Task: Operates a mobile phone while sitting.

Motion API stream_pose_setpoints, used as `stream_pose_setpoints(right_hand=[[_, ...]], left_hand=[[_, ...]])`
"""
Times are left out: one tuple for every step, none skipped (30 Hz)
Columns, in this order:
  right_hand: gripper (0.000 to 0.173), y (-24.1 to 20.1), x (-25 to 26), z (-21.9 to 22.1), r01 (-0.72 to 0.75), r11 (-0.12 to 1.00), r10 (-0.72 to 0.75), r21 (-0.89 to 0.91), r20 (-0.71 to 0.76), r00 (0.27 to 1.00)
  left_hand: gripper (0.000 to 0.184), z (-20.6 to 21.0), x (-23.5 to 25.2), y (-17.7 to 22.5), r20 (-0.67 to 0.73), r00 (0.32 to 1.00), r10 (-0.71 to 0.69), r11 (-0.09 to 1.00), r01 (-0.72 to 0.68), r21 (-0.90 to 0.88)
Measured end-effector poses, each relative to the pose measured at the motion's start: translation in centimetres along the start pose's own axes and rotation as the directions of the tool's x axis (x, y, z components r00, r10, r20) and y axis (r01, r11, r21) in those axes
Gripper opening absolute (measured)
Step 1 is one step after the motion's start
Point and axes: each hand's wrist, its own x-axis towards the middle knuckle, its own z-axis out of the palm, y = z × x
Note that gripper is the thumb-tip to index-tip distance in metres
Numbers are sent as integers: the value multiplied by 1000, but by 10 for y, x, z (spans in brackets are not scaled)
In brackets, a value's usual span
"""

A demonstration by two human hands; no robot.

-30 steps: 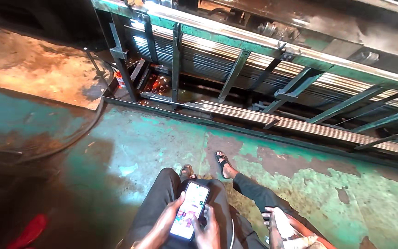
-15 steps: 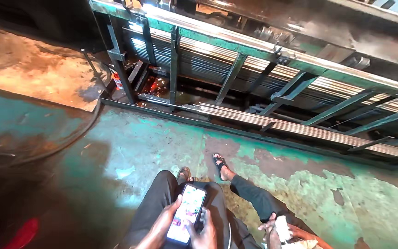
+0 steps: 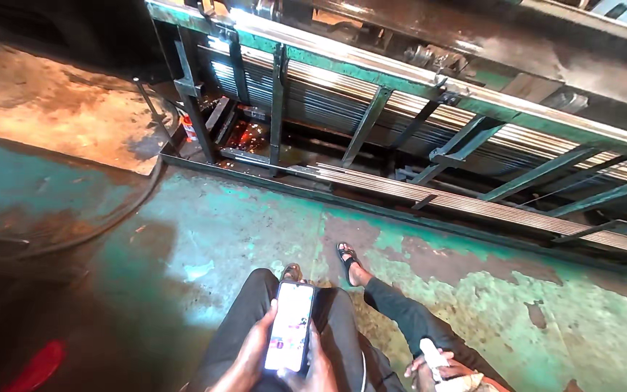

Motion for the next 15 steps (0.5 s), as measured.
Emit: stream_pose_setpoints(right_hand=[[115, 0, 0, 0, 9, 1000, -9, 2, 3, 1000], [113, 0, 0, -1, 13, 1000, -13, 6, 6, 1000], [112, -1, 0, -1, 16, 1000, -16, 10, 8, 1000], [111, -2, 0, -2, 13, 1000, -13, 12, 9, 1000], [111, -3, 0, -2, 6, 1000, -6, 12, 9, 1000], [110, -4, 0, -2, 1, 1000, -1, 9, 10, 1000], [111, -4, 0, -2, 2, 1000, -2, 4, 12, 1000], [111, -3, 0, -2, 7, 1000, -7, -4, 9, 1000], [111, -2, 0, -1, 12, 1000, -12, -9, 2, 1000], [111, -2, 0, -1, 16, 1000, -16, -6, -7, 1000], [110, -1, 0, 0, 20, 1000, -20, -1, -16, 1000], [109, -1, 0, 0, 21, 1000, -21, 4, -21, 1000], [108, -1, 0, 0, 21, 1000, -21, 7, -25, 999], [107, -1, 0, 1, 22, 1000, -21, 11, -29, 999], [106, -2, 0, 1, 22, 1000, -21, 12, -34, 999]], left_hand=[[55, 0, 0, 0, 1, 1000, -2, 1000, 2, 1], [55, 0, 0, 0, -3, 1000, -5, 1000, 5, -2], [55, 0, 0, 0, -3, 1000, -7, 1000, 7, -5], [54, 0, 0, 0, -2, 1000, -6, 1000, 6, -10], [54, 0, 1, 0, -1, 1000, -4, 1000, 4, -13], [54, -1, 1, -1, 1, 1000, -1, 1000, 1, -10], [54, -1, 1, -1, 1, 1000, 4, 1000, -4, -4], [53, -1, 1, -1, -3, 1000, 7, 1000, -7, 3], [53, -1, 2, -2, -7, 1000, 10, 1000, -10, 7], [53, -1, 2, -2, -12, 1000, 11, 1000, -10, 10], [53, -1, 1, -2, -14, 1000, 11, 1000, -11, 13], [52, -1, 1, -2, -13, 1000, 12, 1000, -11, 16], [52, -1, 2, -1, -8, 1000, 13, 1000, -13, 16], [52, -1, 2, -2, -2, 1000, 14, 1000, -14, 18], [53, -2, 2, -2, 6, 1000, 14, 1000, -14, 19]])
